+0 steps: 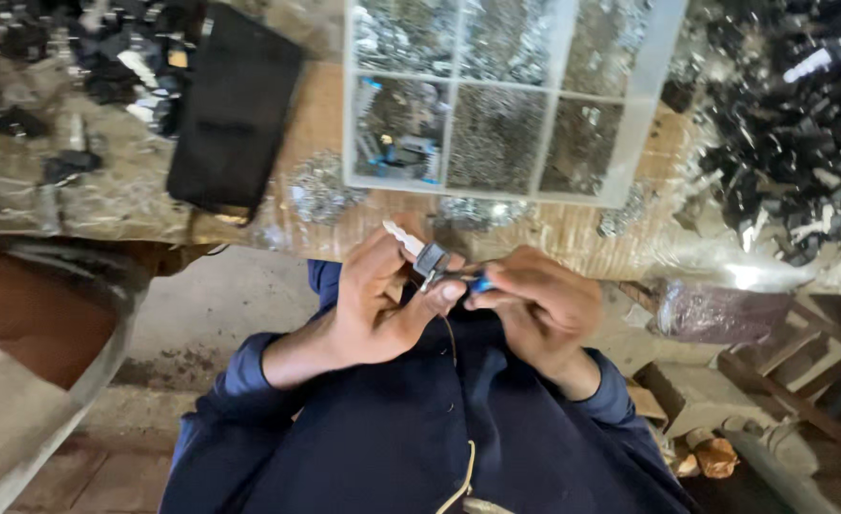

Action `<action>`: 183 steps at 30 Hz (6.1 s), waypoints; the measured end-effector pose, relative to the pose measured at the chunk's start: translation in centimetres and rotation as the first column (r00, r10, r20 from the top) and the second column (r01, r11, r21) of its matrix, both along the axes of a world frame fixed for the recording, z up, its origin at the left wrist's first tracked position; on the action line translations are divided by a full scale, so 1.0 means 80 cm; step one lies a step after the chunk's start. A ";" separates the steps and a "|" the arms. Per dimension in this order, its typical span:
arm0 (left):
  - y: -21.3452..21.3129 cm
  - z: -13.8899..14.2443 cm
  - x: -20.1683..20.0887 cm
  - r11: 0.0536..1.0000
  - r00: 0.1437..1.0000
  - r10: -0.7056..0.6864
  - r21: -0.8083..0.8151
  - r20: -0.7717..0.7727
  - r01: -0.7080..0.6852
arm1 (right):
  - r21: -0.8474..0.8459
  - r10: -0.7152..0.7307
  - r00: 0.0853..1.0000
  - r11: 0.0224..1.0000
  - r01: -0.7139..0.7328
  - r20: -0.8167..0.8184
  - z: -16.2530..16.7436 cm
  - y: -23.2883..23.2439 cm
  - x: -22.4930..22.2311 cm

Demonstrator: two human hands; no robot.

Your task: The person sits at a workbench and picks small metal staples from a compartment box, inserting them one at a time into a small blue-capped cylindrical component held in the other hand, occasionally reaching into the box for more staples.

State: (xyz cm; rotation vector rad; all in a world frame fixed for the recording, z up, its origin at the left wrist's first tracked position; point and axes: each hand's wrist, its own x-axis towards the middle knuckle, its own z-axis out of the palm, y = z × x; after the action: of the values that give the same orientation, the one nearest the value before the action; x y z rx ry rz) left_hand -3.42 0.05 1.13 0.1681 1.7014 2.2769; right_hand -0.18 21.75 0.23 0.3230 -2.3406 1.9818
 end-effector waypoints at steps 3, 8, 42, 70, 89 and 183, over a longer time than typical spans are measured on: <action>-0.020 0.003 0.006 0.985 0.997 0.036 -0.165 -0.075 -0.048 | -0.025 0.096 0.995 0.995 -0.097 -0.033 0.006 -0.031 -0.025; -0.072 0.067 -0.063 0.879 0.857 -0.471 -0.201 -0.212 0.433 | -0.168 0.412 0.911 0.897 -0.408 -0.012 0.025 -0.032 -0.053; -0.046 0.044 -0.042 0.606 0.777 -0.073 -0.647 -0.625 -0.463 | 0.157 0.030 0.992 0.986 -0.049 0.119 0.047 -0.010 -0.156; 0.052 0.029 -0.112 0.660 0.828 -0.200 -0.697 -0.524 -0.281 | -0.350 -0.052 0.965 0.926 0.142 0.256 -0.006 0.029 -0.105; 0.061 0.024 -0.108 0.838 0.897 -0.024 -0.499 -0.441 -0.223 | -0.174 -0.055 0.980 0.981 0.089 0.191 0.002 0.029 -0.106; 0.071 0.011 -0.102 0.876 0.953 0.087 -0.433 -0.289 -0.212 | -0.145 -0.125 0.978 0.978 0.149 0.167 -0.010 0.027 -0.101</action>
State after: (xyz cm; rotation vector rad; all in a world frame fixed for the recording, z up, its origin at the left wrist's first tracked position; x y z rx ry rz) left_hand -11.57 5.71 1.99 0.2474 2.4208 1.9387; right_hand -8.27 23.93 -0.59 -0.0047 -2.2042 2.1780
